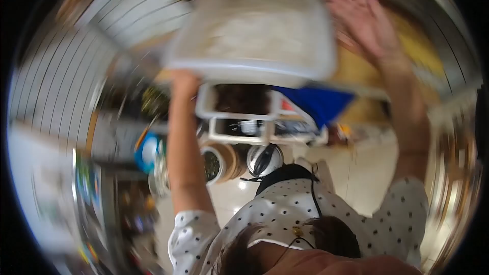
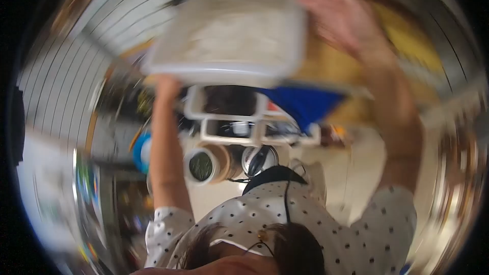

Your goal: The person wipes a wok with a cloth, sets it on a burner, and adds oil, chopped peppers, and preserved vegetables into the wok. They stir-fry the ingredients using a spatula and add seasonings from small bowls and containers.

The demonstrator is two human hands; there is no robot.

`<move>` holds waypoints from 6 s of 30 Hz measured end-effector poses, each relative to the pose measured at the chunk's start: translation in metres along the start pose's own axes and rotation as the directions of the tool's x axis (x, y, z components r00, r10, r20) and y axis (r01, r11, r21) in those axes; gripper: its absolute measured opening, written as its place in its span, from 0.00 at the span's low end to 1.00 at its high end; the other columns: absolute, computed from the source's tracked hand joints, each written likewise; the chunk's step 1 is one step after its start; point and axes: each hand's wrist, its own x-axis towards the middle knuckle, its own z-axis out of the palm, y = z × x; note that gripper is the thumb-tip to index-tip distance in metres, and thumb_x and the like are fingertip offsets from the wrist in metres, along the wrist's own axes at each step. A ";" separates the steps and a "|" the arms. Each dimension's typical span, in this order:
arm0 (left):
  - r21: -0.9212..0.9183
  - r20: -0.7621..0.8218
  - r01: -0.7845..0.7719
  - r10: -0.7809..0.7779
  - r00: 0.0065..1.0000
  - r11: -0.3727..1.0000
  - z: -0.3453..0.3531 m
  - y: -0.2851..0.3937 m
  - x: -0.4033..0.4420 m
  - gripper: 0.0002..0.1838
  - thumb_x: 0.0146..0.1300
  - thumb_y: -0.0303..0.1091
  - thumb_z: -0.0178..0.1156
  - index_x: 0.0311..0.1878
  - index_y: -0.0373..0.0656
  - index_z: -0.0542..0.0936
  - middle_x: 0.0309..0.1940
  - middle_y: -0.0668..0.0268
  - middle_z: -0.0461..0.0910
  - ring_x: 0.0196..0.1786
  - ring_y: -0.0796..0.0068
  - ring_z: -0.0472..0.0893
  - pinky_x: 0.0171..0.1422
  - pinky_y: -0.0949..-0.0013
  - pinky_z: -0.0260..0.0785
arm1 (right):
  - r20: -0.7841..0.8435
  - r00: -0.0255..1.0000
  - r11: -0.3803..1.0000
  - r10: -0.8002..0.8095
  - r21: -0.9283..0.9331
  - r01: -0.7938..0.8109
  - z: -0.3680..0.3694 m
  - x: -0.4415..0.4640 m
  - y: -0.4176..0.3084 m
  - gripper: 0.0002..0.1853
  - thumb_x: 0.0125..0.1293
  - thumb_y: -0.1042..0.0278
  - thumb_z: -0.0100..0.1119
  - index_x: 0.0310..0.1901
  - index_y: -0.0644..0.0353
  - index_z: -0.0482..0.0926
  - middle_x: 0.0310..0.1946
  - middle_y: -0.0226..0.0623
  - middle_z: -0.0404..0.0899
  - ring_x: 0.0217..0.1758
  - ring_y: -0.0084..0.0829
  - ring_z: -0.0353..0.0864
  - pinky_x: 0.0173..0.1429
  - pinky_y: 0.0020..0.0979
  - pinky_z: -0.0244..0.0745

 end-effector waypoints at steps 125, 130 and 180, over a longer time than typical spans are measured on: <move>-0.295 -0.663 0.781 -0.470 -0.582 -0.551 -0.377 1.847 -1.754 0.18 0.54 0.31 0.62 0.48 0.38 0.74 0.50 0.52 0.75 0.50 0.52 0.76 0.52 0.61 0.71 | 0.626 -0.769 0.987 -0.127 -0.001 -0.163 -0.083 -1.817 -0.599 0.22 0.57 0.66 0.59 0.52 0.68 0.72 0.46 0.45 0.78 0.48 0.32 0.78 0.51 0.30 0.71; -0.532 -0.567 0.664 -0.361 -0.741 -0.526 -0.444 1.821 -1.876 0.09 0.56 0.32 0.61 0.28 0.34 0.78 0.39 0.54 0.80 0.37 0.59 0.80 0.40 0.64 0.74 | 0.661 -0.697 0.960 -0.279 0.202 -0.192 0.056 -1.946 -0.674 0.21 0.57 0.68 0.60 0.52 0.64 0.73 0.44 0.44 0.79 0.46 0.33 0.79 0.46 0.31 0.72; -0.949 0.298 -0.049 -0.830 -0.472 -0.313 -0.696 1.480 -2.400 0.10 0.57 0.27 0.50 0.38 0.30 0.76 0.30 0.64 0.75 0.36 0.77 0.76 0.44 0.72 0.72 | 0.984 0.061 0.846 0.166 -0.173 0.504 0.616 -2.255 -0.710 0.50 0.38 0.54 0.74 0.66 0.33 0.57 0.55 0.50 0.62 0.60 0.53 0.62 0.61 0.43 0.62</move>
